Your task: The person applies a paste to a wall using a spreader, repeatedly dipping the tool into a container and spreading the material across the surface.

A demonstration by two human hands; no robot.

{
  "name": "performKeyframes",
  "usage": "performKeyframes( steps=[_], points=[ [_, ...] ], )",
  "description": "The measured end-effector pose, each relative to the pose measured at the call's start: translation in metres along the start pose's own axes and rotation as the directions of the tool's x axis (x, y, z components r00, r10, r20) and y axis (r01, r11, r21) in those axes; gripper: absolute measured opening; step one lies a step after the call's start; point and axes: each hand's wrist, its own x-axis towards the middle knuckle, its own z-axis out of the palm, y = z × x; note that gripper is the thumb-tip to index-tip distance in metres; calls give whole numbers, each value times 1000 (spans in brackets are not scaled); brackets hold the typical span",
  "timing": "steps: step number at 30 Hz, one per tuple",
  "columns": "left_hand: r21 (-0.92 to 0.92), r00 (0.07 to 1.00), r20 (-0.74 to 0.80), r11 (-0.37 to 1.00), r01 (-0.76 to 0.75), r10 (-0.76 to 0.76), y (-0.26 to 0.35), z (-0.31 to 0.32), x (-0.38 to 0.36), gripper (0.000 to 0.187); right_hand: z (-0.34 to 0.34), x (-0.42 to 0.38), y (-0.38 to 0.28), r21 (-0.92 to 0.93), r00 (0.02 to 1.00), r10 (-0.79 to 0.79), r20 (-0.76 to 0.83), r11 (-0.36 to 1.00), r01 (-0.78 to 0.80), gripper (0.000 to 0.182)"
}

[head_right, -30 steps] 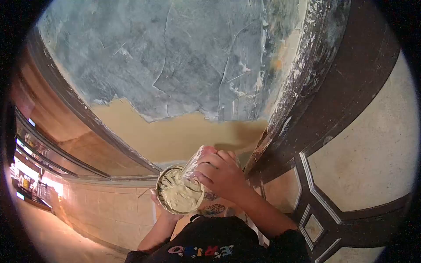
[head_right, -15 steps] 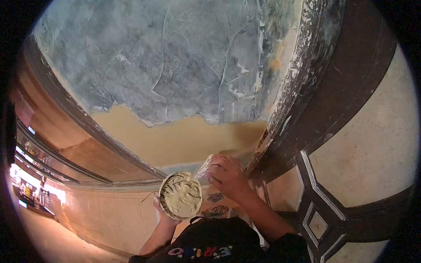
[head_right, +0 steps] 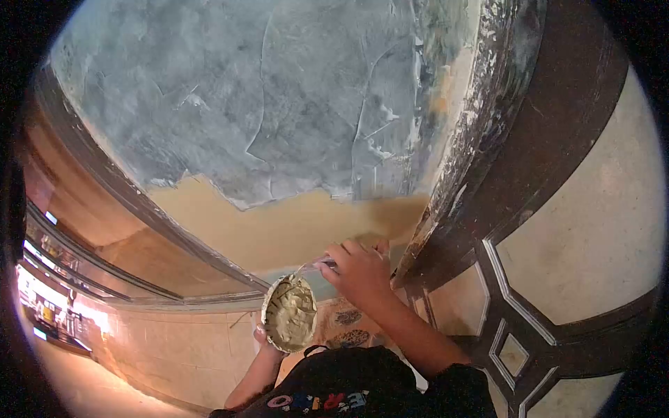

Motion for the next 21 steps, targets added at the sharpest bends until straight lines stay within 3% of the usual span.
performKeyframes(
  steps=[3,5,9,12,17,19,21],
  points=[
    [-134,1000,1,991,28,-28,5,-2,1,106,0,4,2,12,999,50,10,999,-50,24],
    [-110,1000,-4,994,13,-14,3,-8,-2,107,-2,5,4,2,998,59,6,998,-59,23],
    [-40,999,-37,999,-5,3,3,-12,-1,109,6,-5,5,78,999,-36,5,996,35,16],
    [-148,997,-79,989,14,-26,1,-17,2,106,8,-9,1,65,995,-93,30,994,90,13],
    [-171,999,-48,985,-11,2,2,-7,13,105,17,-10,-5,23,993,-120,-11,993,120,12],
    [102,999,-2,994,-49,50,2,-2,15,110,16,-8,-6,10,993,-115,16,993,115,13],
    [93,997,-13,993,-72,74,-15,-24,17,112,22,-9,-5,14,994,-109,-12,994,109,13]
  ],
)
